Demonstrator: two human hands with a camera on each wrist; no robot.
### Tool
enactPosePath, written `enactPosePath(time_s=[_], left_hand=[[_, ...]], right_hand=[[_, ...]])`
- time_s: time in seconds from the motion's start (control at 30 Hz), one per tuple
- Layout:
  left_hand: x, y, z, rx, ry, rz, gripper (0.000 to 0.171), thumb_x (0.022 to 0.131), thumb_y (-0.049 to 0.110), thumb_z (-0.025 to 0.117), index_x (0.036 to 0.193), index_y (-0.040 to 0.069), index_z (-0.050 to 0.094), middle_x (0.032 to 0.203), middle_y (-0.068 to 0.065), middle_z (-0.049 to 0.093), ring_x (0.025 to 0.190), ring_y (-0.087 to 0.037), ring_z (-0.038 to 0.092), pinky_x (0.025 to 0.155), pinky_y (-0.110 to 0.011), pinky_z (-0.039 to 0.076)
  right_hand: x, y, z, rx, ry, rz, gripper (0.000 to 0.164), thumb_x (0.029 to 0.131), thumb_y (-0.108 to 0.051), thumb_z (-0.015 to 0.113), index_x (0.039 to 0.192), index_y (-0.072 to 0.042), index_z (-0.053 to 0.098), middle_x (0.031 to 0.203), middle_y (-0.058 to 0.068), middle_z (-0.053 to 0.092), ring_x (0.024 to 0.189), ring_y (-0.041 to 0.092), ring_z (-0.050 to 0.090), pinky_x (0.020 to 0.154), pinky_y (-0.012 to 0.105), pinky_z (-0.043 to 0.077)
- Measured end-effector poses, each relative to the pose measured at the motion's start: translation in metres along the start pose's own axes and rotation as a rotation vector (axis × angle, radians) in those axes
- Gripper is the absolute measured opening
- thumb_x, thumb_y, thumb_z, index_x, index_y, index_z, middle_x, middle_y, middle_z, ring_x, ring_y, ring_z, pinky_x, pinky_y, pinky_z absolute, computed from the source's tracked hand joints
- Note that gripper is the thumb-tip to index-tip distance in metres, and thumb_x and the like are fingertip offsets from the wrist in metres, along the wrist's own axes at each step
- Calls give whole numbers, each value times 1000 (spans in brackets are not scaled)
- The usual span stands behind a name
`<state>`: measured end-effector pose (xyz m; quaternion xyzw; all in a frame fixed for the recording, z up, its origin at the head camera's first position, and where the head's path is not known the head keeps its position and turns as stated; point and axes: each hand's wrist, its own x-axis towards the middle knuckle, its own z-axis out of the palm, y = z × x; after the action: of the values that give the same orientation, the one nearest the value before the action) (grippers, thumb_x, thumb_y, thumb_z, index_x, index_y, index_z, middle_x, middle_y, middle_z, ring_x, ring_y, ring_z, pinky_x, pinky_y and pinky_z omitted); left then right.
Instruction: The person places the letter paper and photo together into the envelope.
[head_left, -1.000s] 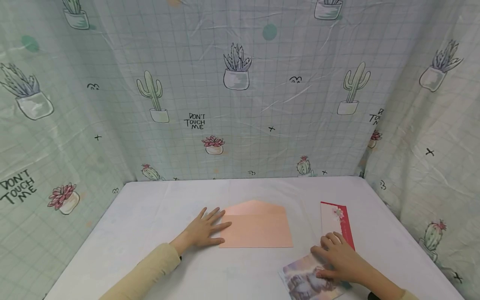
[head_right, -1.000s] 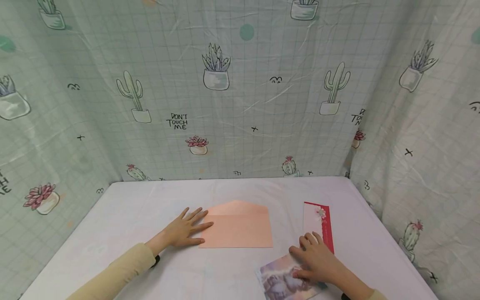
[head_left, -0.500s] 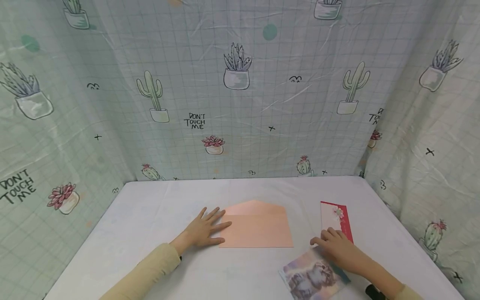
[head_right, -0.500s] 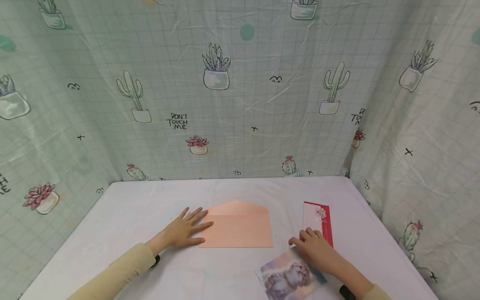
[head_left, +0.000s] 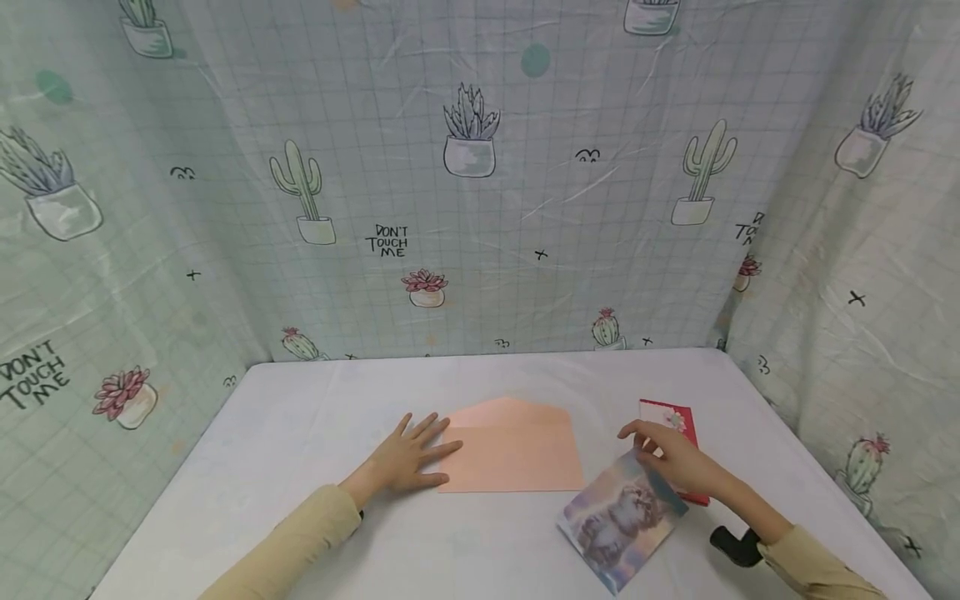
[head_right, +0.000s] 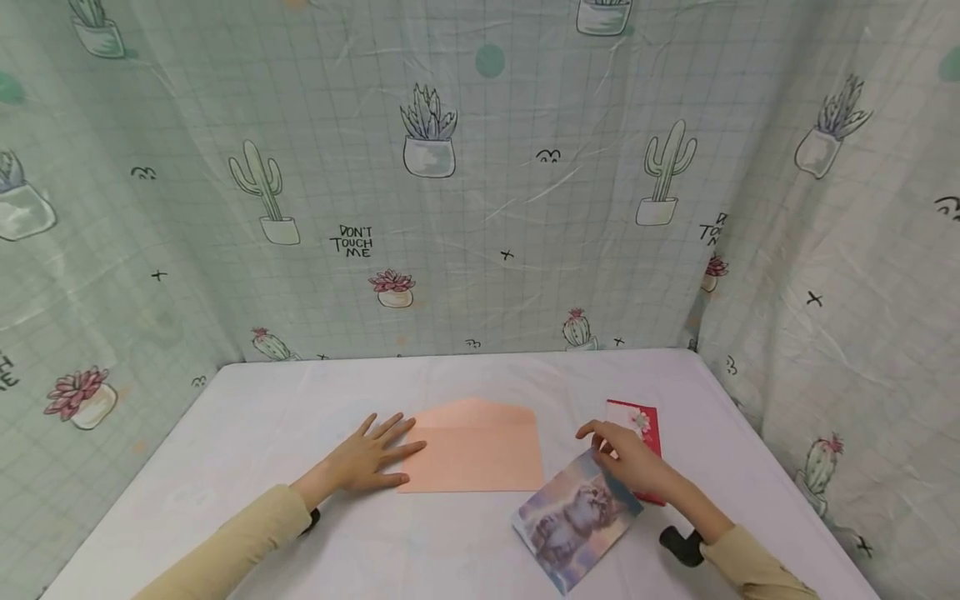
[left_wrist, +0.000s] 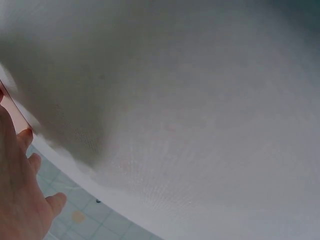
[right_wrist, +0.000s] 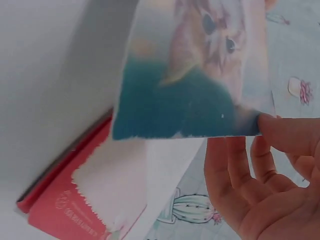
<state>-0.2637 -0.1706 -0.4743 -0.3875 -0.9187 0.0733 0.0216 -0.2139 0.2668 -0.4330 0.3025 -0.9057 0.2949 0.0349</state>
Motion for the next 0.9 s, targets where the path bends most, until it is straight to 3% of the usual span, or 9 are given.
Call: enactPosePath(time_s=[0.2, 0.3, 0.47, 0.7, 0.9], left_hand=[[0, 0, -2, -6, -10, -2, 58, 87, 58, 37, 138, 31, 33, 147, -9, 27, 136, -30, 21, 105, -58, 19], [0, 0, -3, -13, -12, -2, 58, 87, 58, 37, 137, 31, 34, 147, -8, 27, 136, -30, 20, 105, -58, 19], [1, 0, -3, -13, -18, 0, 58, 87, 59, 37, 138, 31, 33, 147, -8, 26, 136, -30, 20, 105, -58, 19], [1, -1, 0, -21, -16, 1, 58, 87, 60, 35, 138, 32, 32, 147, -8, 26, 137, -31, 20, 105, -58, 19], [1, -1, 0, -15, -14, -2, 59, 86, 60, 35, 138, 32, 32, 147, -7, 25, 137, -31, 20, 105, -58, 20]], right_hand=[[9, 4, -16, 191, -91, 61, 25, 83, 3, 55, 106, -3, 55, 89, 11, 55, 73, 9, 53, 57, 23, 49], [12, 4, -23, 311, -162, 163, 23, 86, -2, 53, 109, -2, 53, 92, 14, 53, 71, 9, 54, 53, 27, 49], [17, 9, -30, 435, -242, 295, 31, 88, -13, 54, 116, 0, 49, 99, 16, 49, 73, 11, 51, 59, 30, 49], [26, 13, -32, 495, -233, 359, 41, 89, -20, 54, 121, 4, 47, 100, 13, 51, 88, 13, 52, 73, 33, 51], [39, 20, -26, 581, -181, 413, 44, 89, -22, 54, 119, 9, 48, 110, 15, 55, 90, 10, 56, 80, 36, 52]])
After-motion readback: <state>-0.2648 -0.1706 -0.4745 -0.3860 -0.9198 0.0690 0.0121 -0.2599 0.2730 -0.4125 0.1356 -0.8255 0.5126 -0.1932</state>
